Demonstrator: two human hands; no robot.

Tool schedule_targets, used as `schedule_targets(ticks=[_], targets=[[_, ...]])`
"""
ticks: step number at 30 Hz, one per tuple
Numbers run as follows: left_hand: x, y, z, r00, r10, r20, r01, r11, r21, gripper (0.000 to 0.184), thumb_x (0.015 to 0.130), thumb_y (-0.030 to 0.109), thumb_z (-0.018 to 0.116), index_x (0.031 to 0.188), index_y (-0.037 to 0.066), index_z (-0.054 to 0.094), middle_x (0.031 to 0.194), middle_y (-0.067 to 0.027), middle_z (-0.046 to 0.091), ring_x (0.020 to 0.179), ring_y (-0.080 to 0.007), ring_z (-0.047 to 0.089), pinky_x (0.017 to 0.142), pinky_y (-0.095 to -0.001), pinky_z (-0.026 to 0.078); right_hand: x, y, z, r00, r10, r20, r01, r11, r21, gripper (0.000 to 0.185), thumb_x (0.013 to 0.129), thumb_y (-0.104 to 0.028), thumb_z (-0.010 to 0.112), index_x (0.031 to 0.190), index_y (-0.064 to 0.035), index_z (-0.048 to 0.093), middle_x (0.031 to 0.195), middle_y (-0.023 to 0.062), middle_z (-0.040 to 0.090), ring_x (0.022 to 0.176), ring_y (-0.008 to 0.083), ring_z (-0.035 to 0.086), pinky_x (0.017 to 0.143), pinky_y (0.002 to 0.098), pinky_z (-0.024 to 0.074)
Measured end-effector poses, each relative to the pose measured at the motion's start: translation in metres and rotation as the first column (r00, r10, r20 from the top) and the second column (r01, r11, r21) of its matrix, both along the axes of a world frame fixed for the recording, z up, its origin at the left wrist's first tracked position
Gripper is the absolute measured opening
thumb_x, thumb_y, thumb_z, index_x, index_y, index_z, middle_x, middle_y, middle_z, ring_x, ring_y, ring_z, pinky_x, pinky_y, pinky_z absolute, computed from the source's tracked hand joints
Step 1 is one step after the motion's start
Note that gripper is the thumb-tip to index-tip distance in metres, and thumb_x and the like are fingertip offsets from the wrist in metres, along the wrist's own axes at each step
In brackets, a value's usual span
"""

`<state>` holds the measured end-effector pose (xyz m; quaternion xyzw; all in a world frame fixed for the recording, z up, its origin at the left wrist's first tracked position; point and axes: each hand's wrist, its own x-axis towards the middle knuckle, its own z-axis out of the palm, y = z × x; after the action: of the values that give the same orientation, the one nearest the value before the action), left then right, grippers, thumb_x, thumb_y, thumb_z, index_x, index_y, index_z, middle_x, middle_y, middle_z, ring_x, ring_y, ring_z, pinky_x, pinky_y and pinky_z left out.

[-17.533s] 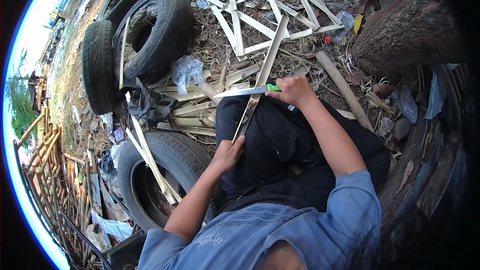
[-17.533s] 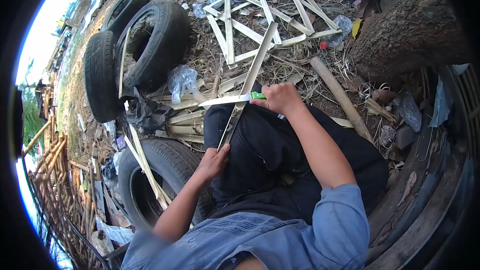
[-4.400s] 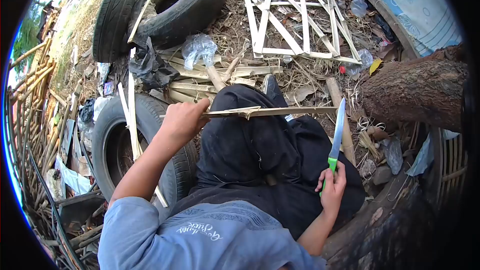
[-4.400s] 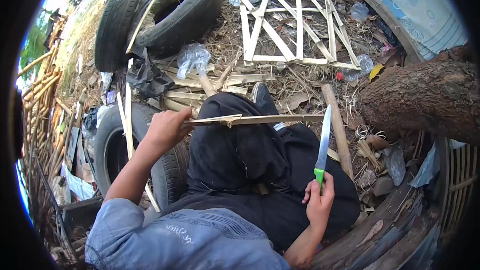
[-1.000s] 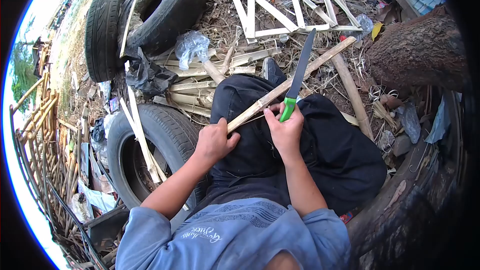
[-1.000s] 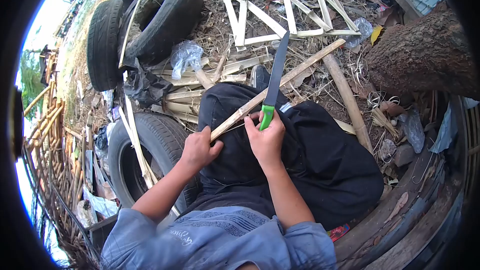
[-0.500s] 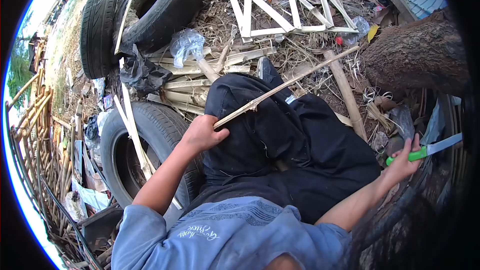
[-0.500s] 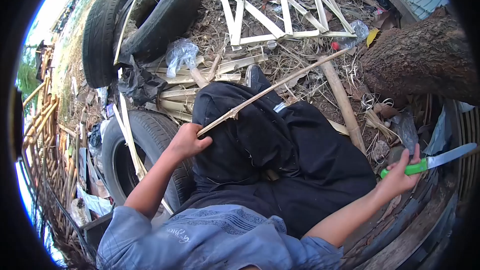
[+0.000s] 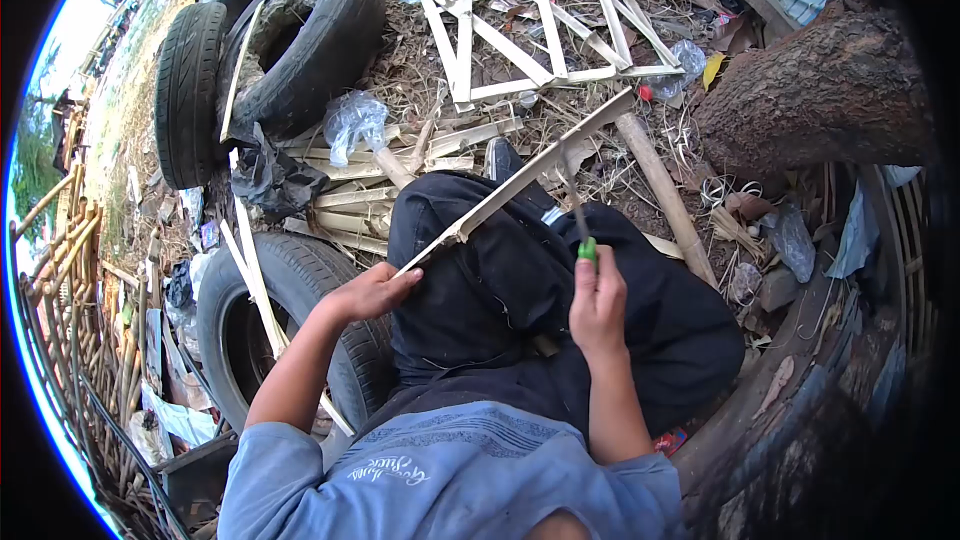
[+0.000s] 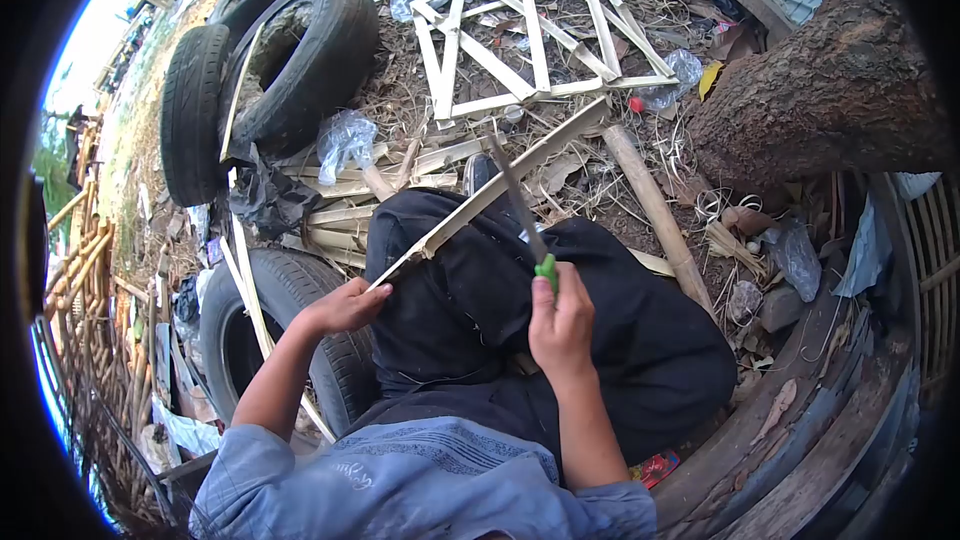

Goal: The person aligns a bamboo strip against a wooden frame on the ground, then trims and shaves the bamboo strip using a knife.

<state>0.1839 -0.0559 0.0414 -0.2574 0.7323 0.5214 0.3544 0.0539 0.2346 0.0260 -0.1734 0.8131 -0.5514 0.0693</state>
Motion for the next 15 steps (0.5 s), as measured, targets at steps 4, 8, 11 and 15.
schedule_targets(ticks=[4, 8, 11, 15], targets=[[-0.002, 0.006, -0.011, 0.997, 0.025, -0.073, -0.029, 0.998, -0.048, 0.061, 0.098, 0.048, 0.044, 0.051, 0.011, 0.038, 0.049, 0.0065, 0.035, 0.045, -0.0067, 0.030, 0.043, -0.0282, 0.025, -0.003, -0.059, -0.003, 0.972, 0.225, -0.069, -0.216, 0.969, 0.118, 0.031, 0.095, -0.032, 0.052, 0.082, -0.0042, 0.049, 0.071, 0.0164, 0.060, 0.067, 0.0403, 0.060, 0.057, 0.0476, 0.0468], [-0.005, 0.007, -0.016, 0.994, 0.041, -0.096, -0.051, 0.993, -0.103, 0.061, 0.097, 0.047, 0.047, 0.052, 0.006, 0.046, 0.049, 0.0025, 0.043, 0.047, -0.0088, 0.038, 0.047, -0.0295, 0.032, -0.021, -0.081, -0.017, 0.920, 0.358, -0.162, -0.256, 0.859, 0.443, 0.036, 0.094, -0.040, 0.052, 0.079, -0.0073, 0.051, 0.063, 0.0136, 0.061, 0.055, 0.0362, 0.061, 0.050, 0.0452, 0.0500], [-0.007, 0.008, -0.017, 0.993, 0.050, -0.111, -0.064, 0.990, -0.128, 0.061, 0.097, 0.048, 0.047, 0.055, 0.004, 0.052, 0.051, -0.0010, 0.048, 0.050, -0.0115, 0.045, 0.051, -0.0308, 0.038, -0.046, -0.070, -0.044, 0.826, 0.456, -0.332, -0.228, 0.808, 0.543, 0.039, 0.091, -0.046, 0.055, 0.077, -0.0098, 0.051, 0.063, 0.0128, 0.062, 0.055, 0.0308, 0.064, 0.048, 0.0408, 0.0513], [-0.006, 0.007, -0.018, 0.996, 0.067, -0.058, -0.073, 0.992, -0.105, 0.063, 0.097, 0.049, 0.047, 0.056, 0.001, 0.057, 0.051, -0.0042, 0.051, 0.052, -0.0145, 0.050, 0.055, -0.0318, 0.042, -0.118, -0.042, -0.045, 0.976, 0.083, -0.199, 0.063, 0.774, 0.631, 0.040, 0.096, -0.046, 0.046, 0.091, -0.0078, 0.058, 0.067, 0.0179, 0.064, 0.065, 0.0385, 0.065, 0.056, 0.0482, 0.0511]])
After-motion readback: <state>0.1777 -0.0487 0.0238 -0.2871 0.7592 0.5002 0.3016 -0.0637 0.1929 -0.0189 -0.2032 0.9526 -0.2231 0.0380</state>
